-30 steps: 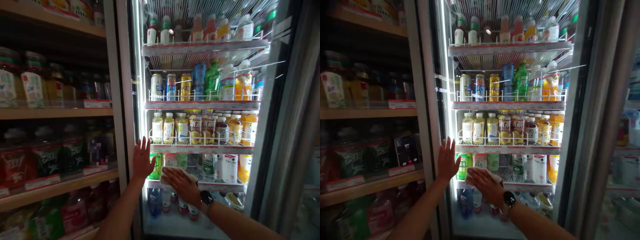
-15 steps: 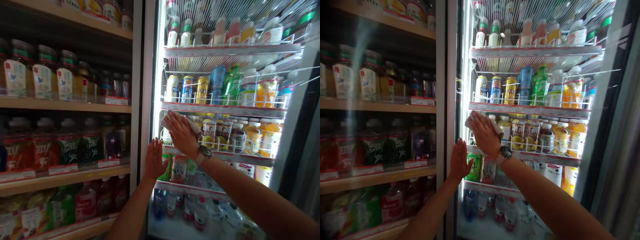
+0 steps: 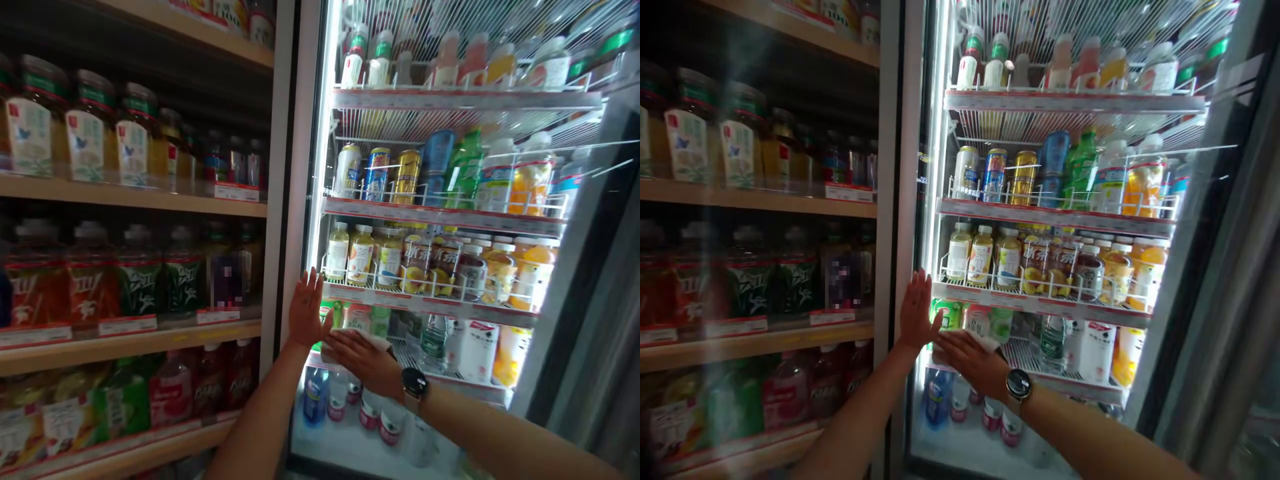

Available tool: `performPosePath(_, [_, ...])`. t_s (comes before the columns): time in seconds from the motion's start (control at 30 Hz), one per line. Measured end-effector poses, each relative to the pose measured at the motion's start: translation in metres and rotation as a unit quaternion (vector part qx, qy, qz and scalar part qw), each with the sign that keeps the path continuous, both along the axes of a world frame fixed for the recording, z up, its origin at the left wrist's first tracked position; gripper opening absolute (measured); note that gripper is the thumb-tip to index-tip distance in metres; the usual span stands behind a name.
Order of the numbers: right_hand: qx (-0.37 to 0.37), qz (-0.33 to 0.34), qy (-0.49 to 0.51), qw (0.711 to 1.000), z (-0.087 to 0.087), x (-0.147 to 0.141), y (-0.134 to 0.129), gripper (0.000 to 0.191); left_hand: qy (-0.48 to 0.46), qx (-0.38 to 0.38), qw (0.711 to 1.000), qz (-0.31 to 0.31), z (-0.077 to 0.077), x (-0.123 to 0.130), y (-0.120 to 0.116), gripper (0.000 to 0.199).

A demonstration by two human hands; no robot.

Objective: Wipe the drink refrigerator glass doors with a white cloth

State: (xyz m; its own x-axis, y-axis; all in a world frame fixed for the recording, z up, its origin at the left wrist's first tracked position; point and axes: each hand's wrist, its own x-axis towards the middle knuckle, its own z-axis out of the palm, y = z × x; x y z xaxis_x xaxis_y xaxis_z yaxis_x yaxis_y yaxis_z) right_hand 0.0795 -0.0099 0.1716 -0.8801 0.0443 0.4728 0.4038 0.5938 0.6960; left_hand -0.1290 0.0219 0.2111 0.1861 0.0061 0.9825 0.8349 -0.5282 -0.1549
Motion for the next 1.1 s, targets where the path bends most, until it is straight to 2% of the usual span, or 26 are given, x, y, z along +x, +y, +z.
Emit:
performPosePath(0.1, [-0.03, -0.009, 0.021, 0.999, 0.032, 0.005, -0.002, 0.063, -0.01, -0.021, 1.0, -0.02, 0.001, 0.001, 0.0, 0.063])
performPosePath(0.17, [-0.06, -0.042, 0.11, 0.991, 0.062, -0.004, -0.005, 0.069, -0.048, -0.031, 0.996, -0.068, 0.002, 0.005, -0.006, 0.06])
performPosePath(0.23, [-0.092, -0.064, 0.227, 0.967, 0.085, -0.021, -0.008, 0.073, -0.126, -0.051, 0.983, -0.123, 0.004, 0.015, -0.02, 0.059])
performPosePath(0.33, [-0.145, -0.022, 0.314, 0.938, 0.095, -0.051, -0.012, 0.077, -0.202, -0.101, 0.953, -0.201, 0.005, 0.035, -0.048, 0.057])
performPosePath(0.43, [-0.181, 0.044, 0.285, 0.94, 0.091, -0.061, -0.015, 0.082, -0.169, -0.162, 0.944, -0.233, 0.002, 0.05, -0.062, 0.054])
performPosePath(0.5, [-0.187, 0.061, 0.256, 0.947, 0.092, -0.049, -0.017, 0.081, -0.177, -0.2, 0.942, -0.202, -0.001, 0.054, -0.059, 0.053])
performPosePath(0.63, [-0.122, 0.033, 0.203, 0.971, 0.111, 0.001, -0.02, 0.069, -0.207, -0.227, 0.95, -0.063, 0.004, 0.061, -0.047, 0.066])
performPosePath(0.73, [-0.048, -0.029, 0.201, 0.978, 0.123, 0.033, -0.017, 0.065, -0.223, -0.172, 0.959, 0.002, 0.022, 0.069, -0.042, 0.07])
performPosePath(0.8, [-0.015, -0.061, 0.2, 0.978, 0.123, 0.042, -0.012, 0.065, -0.224, -0.13, 0.966, 0.014, 0.033, 0.068, -0.038, 0.062])
performPosePath(0.87, [0.003, -0.082, 0.202, 0.976, 0.117, 0.043, -0.006, 0.067, -0.21, -0.085, 0.974, 0.021, 0.034, 0.061, -0.03, 0.054])
performPosePath(0.93, [0.012, -0.094, 0.214, 0.972, 0.109, 0.039, -0.001, 0.07, -0.184, -0.038, 0.981, 0.038, 0.024, 0.049, -0.02, 0.042])
performPosePath(1.0, [0.012, -0.098, 0.225, 0.969, 0.103, 0.035, 0.002, 0.072, -0.155, -0.001, 0.986, 0.061, 0.006, 0.038, -0.011, 0.031])
performPosePath(1.1, [0.006, -0.09, 0.229, 0.969, 0.1, 0.032, 0.004, 0.074, -0.131, 0.029, 0.986, 0.094, -0.016, 0.029, -0.006, 0.027])
